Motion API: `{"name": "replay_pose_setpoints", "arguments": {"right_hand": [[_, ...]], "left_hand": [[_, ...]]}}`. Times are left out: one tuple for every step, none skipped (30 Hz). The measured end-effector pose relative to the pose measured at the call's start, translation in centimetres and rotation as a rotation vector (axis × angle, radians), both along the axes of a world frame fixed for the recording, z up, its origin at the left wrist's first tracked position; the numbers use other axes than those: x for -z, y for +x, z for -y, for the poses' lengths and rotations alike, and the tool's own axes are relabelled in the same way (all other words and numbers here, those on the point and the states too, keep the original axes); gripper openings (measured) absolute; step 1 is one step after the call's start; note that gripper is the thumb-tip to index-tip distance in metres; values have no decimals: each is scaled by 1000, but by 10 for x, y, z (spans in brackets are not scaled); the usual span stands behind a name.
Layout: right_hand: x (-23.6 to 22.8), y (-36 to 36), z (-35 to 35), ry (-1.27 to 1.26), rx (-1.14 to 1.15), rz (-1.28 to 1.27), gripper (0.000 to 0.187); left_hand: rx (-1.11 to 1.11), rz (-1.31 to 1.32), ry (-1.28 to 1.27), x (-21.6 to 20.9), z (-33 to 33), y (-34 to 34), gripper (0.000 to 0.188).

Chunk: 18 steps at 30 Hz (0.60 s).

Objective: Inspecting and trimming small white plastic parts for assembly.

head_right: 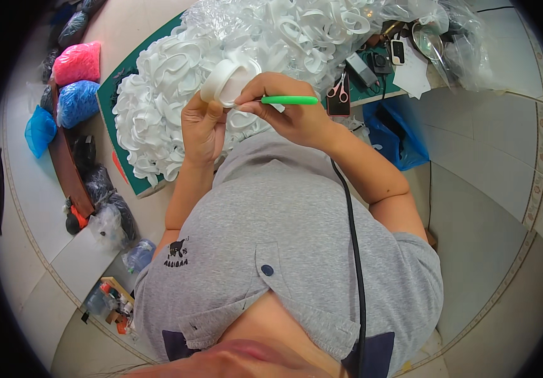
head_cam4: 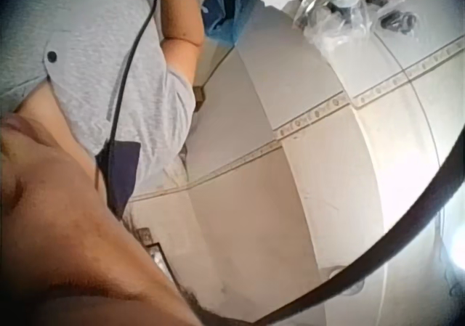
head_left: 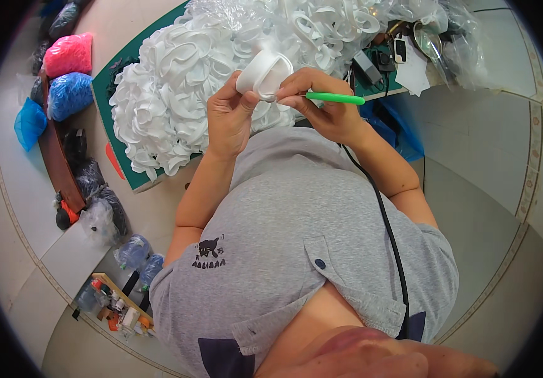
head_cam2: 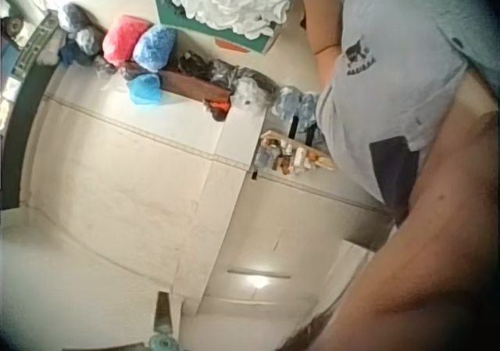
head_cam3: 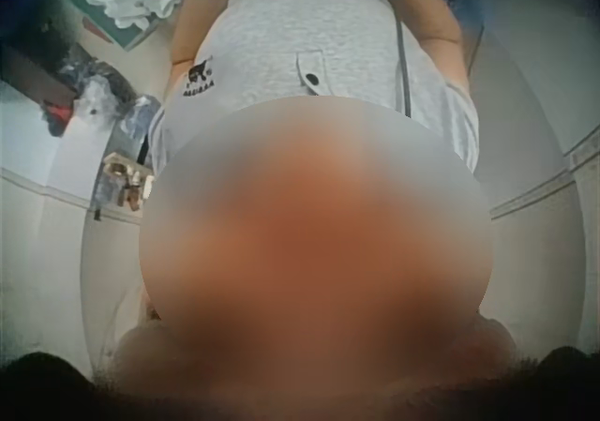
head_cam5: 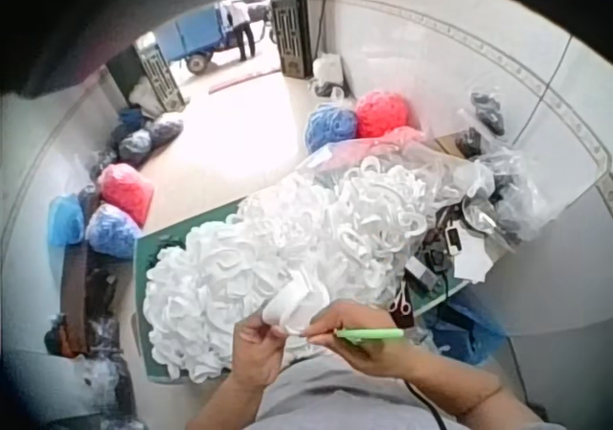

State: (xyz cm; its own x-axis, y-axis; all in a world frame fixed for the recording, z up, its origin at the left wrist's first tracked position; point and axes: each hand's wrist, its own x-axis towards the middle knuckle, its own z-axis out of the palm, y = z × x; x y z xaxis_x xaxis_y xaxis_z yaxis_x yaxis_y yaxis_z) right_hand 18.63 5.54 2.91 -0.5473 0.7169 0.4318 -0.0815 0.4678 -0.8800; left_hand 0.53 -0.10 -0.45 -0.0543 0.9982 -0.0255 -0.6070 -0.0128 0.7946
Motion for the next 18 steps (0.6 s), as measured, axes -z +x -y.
{"name": "replay_pose_setpoints", "arguments": {"right_hand": [[0, 0, -1, 28, -5, 28, 11], [-2, 1, -2, 28, -6, 28, 11], [-6, 1, -2, 113, 24, 75, 12], [-7, 1, -3, 198, 55, 122, 13], [-3, 1, -5, 199, 58, 122, 13], [4, 0, -9, 420, 90, 150, 15], [8, -1, -12, 640, 121, 177, 16], [4, -3, -9, 670, 142, 191, 18], [9, -1, -11, 670, 141, 190, 18], [16, 3, -15, 635, 220, 123, 18], [23, 8, -22, 598, 293, 53, 19], [25, 13, -35, 489, 373, -48, 16], [36, 22, -54, 485, 482, -193, 11], [42, 33, -66, 316, 613, -218, 9], [39, 46, -79, 181, 737, -250, 9], [33, 61, -91, 22, 856, -330, 14], [28, 72, -100, -258, 943, -355, 19], [27, 73, -100, -294, 800, -452, 18]], "left_hand": [[14, -19, 3, 0, 0, 0, 27], [13, -19, 2, 0, 0, 0, 27], [-1, -26, -10, 1, 0, 0, 27], [-13, -34, -21, 1, 0, 1, 26], [-11, -34, -20, 0, 0, 2, 26], [-14, -50, -49, -1, 0, 2, 27], [-18, -67, -79, -2, 0, 3, 28], [-18, -67, -79, -4, 0, 3, 28], [-15, -62, -94, -7, 0, 4, 28], [-9, -56, -108, -9, 0, 5, 29], [-13, -57, -108, -9, 2, 3, 29], [19, 0, -128, -9, 5, -1, 27], [59, 58, -146, -7, 6, -6, 26], [58, 56, -147, -2, 10, -13, 26], [131, 120, -70, 6, 15, -23, 24], [224, 190, 9, 9, 14, -29, 23], [228, 191, 9, 8, 14, -33, 23], [311, 92, 17, 8, 14, -36, 25]]}}
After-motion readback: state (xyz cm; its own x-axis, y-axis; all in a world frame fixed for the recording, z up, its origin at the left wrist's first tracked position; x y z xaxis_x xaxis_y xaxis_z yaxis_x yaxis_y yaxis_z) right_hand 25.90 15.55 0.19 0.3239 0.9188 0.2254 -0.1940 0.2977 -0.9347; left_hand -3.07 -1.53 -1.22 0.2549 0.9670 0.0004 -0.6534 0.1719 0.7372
